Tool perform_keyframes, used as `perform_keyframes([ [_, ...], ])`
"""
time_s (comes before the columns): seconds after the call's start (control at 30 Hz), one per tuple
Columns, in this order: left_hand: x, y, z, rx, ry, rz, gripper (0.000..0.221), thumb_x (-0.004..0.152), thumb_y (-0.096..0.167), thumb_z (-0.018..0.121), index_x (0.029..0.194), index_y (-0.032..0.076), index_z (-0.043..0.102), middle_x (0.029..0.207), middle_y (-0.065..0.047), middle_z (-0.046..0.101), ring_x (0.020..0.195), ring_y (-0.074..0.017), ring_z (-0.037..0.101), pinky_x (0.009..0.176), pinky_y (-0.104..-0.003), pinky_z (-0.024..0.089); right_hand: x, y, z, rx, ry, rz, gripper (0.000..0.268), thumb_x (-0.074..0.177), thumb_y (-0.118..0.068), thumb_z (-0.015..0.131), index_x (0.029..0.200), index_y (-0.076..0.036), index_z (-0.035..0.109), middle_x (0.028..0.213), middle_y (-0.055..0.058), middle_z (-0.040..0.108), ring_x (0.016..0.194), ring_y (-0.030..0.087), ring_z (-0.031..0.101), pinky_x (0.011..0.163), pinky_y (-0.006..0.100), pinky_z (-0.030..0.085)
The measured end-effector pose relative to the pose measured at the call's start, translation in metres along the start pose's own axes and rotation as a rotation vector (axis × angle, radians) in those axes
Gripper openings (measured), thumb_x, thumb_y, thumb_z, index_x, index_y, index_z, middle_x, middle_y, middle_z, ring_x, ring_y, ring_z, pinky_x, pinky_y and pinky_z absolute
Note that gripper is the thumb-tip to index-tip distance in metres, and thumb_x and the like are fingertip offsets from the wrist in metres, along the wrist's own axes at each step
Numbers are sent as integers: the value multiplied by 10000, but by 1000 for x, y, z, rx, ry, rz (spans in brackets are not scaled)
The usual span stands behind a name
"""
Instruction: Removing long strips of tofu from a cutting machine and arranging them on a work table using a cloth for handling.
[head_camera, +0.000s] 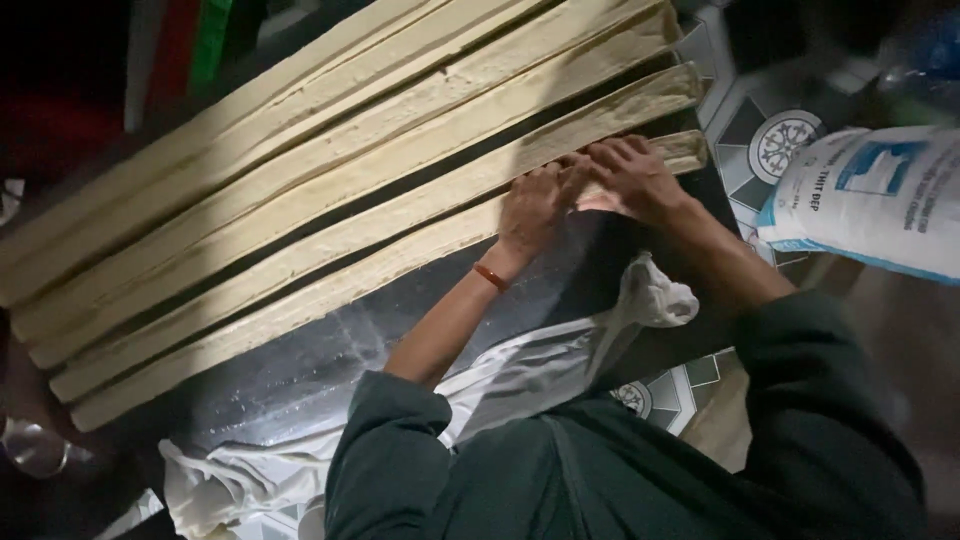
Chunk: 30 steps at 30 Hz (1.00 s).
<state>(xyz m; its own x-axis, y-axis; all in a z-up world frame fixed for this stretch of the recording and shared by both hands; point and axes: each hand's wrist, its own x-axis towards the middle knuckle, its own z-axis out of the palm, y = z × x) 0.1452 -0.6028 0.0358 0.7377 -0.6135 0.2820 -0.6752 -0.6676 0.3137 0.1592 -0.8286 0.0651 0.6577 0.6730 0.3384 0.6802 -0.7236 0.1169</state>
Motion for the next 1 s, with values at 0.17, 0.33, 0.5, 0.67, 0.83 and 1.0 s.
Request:
perform_keyframes([
  [0.17, 37, 26, 31, 43, -64, 53, 891, 832, 466, 828, 1566, 328, 343, 1350, -143, 561, 1230, -348, 596, 997, -496, 492, -40, 45, -22, 20, -94, 135, 529, 833, -530, 746, 1258, -230, 648, 1307, 57, 581, 1208, 255, 579, 990, 429, 438],
  [0.33, 63, 42, 15, 177, 153, 91, 1031, 788, 393, 853, 1626, 330, 255, 1137, -98, 609, 927, -280, 649, 730, -424, 539, -51, 68, -25, 18, -141, 137, 481, 870, -394, 780, 1299, -218, 651, 1212, 58, 651, 1117, 264, 636, 927, 422, 473],
  [0.5, 57, 40, 31, 182, 83, 48, 1045, 751, 386, 904, 1605, 330, 305, 1210, -98, 587, 1033, -279, 634, 793, -443, 529, -80, 83, -33, 67, -202, 238, 504, 918, -389, 771, 1362, -175, 663, 1277, 121, 642, 1132, 337, 638, 981, 490, 466],
  [0.67, 50, 41, 34, 287, 166, 58, 791, 1062, 188, 732, 1644, 215, 198, 1333, -149, 574, 1112, -298, 630, 885, -400, 530, -56, 81, -79, 471, -169, 431, 472, 991, -93, 757, 1411, -5, 560, 1403, 286, 580, 1116, 409, 676, 853, 446, 596],
  [0.83, 37, 40, -1, 220, 149, 149, 642, 1057, 80, 689, 1574, 176, 323, 1419, -177, 549, 1327, -333, 560, 1081, -483, 439, -52, 77, -93, 620, -325, 665, 687, 881, -23, 797, 1502, -15, 504, 1483, 325, 462, 1214, 508, 569, 875, 540, 559],
  [1.0, -48, -1, -66, 18, 110, 165, 641, 940, 180, 841, 1475, 134, 491, 1534, -159, 422, 1446, -382, 457, 1103, -610, 486, -62, 56, -102, 501, -201, 604, 796, 905, -23, 849, 1580, 41, 431, 1409, 384, 523, 1154, 518, 622, 845, 546, 570],
])
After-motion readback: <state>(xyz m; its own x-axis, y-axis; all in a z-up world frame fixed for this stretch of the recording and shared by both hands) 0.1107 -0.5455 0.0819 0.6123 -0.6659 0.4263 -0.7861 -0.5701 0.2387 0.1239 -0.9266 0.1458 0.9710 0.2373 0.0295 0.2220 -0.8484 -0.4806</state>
